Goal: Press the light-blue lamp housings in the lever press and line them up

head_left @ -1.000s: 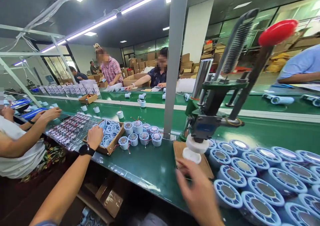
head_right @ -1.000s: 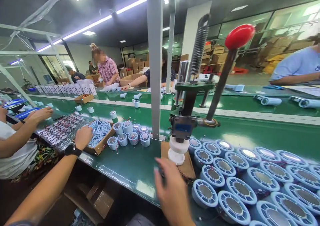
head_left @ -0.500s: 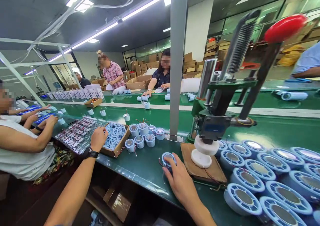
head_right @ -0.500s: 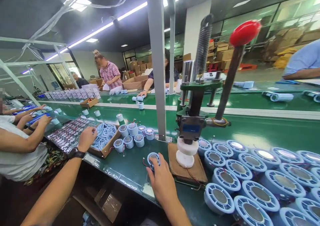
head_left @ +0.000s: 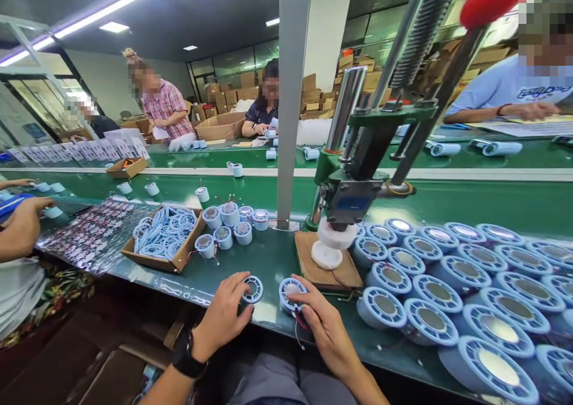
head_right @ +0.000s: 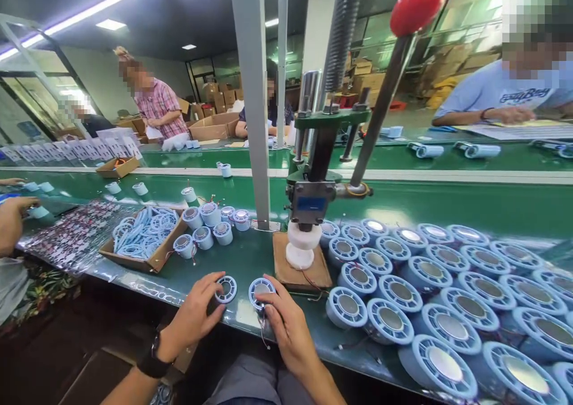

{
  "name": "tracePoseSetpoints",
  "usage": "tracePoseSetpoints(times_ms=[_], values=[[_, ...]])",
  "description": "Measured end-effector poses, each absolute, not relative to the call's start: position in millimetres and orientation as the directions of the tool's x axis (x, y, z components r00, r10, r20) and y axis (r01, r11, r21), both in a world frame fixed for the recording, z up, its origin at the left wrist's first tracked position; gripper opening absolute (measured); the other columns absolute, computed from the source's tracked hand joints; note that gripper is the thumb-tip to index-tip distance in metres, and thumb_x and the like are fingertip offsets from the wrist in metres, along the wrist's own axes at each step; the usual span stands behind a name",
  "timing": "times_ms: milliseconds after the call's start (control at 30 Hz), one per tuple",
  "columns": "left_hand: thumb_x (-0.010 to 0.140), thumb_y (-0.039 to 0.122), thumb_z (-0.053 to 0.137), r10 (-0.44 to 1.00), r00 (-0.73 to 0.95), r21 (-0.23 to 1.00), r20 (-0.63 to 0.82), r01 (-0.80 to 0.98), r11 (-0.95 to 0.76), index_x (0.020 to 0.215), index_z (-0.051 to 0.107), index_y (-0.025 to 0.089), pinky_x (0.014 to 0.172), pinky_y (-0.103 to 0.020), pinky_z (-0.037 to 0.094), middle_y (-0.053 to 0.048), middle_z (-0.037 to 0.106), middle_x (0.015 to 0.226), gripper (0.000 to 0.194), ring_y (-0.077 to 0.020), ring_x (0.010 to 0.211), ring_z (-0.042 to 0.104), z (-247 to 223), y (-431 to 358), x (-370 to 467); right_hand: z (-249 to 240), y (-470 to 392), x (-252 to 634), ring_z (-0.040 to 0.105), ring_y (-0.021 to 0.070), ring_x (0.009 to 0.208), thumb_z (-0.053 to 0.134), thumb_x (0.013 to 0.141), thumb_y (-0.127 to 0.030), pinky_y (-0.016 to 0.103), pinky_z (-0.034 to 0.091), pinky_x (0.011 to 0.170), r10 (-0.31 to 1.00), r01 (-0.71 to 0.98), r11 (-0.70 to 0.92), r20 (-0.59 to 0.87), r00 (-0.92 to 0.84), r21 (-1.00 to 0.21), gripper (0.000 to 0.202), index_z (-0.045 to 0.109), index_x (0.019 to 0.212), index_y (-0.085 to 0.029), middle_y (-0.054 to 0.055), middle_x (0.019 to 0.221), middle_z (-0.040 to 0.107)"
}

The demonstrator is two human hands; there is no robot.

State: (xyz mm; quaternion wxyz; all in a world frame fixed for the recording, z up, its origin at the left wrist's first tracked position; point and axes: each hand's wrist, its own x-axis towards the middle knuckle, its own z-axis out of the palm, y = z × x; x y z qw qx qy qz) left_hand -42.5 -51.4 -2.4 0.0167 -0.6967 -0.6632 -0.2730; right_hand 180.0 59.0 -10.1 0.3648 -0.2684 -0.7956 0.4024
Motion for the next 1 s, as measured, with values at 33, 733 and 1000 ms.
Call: tracePoseSetpoints(times_ms=[33, 733, 1000], values=[[0.082, 0.016, 0.061, 0.922, -0.071, 0.382, 0.38, 0.92, -0.087, 0.108, 0.061, 0.02, 0.102, -0.05, 0.049, -0.015, 0.059, 0.136, 0.026, -0.0299, 0.126, 0.055, -3, -50, -44, -10, 59, 180, 0.06, 0.0215, 0.122, 0.044, 0.095, -0.046, 0.032, 0.052, 0.099, 0.721, 0.134, 0.524, 0.353, -0.597, -0.841, 0.039, 0.073, 0.101, -0.02, 0.011, 0.136, 0.057], [0.073, 0.012, 0.065, 0.963, -0.209, 0.765, 0.169, 0.644, 0.006, 0.141, 0.046, 0.024, 0.11, -0.046, 0.044, -0.008, 0.062, 0.133, 0.071, -0.0257, 0.125, 0.056, 38, -11, 36, -31, 48, 168, 0.061, 0.0176, 0.121, 0.054, 0.073, -0.011, 0.031, 0.049, 0.108, 0.821, 0.143, 0.487, 0.396, -0.411, -0.861, 0.077, 0.039, 0.148, -0.016, 0.009, 0.131, 0.061], [0.07, 0.01, 0.067, 0.923, -0.344, 0.817, 0.171, 0.573, 0.062, 0.134, 0.053, 0.025, 0.109, -0.045, 0.045, -0.007, 0.064, 0.13, 0.067, -0.0257, 0.124, 0.057, 35, -11, 48, -23, 47, 166, 0.068, 0.0146, 0.108, 0.058, 0.077, -0.012, 0.024, 0.056, 0.095, 0.801, 0.12, 0.538, 0.462, -0.381, -0.834, 0.088, 0.022, 0.157, -0.019, 0.005, 0.121, 0.067]])
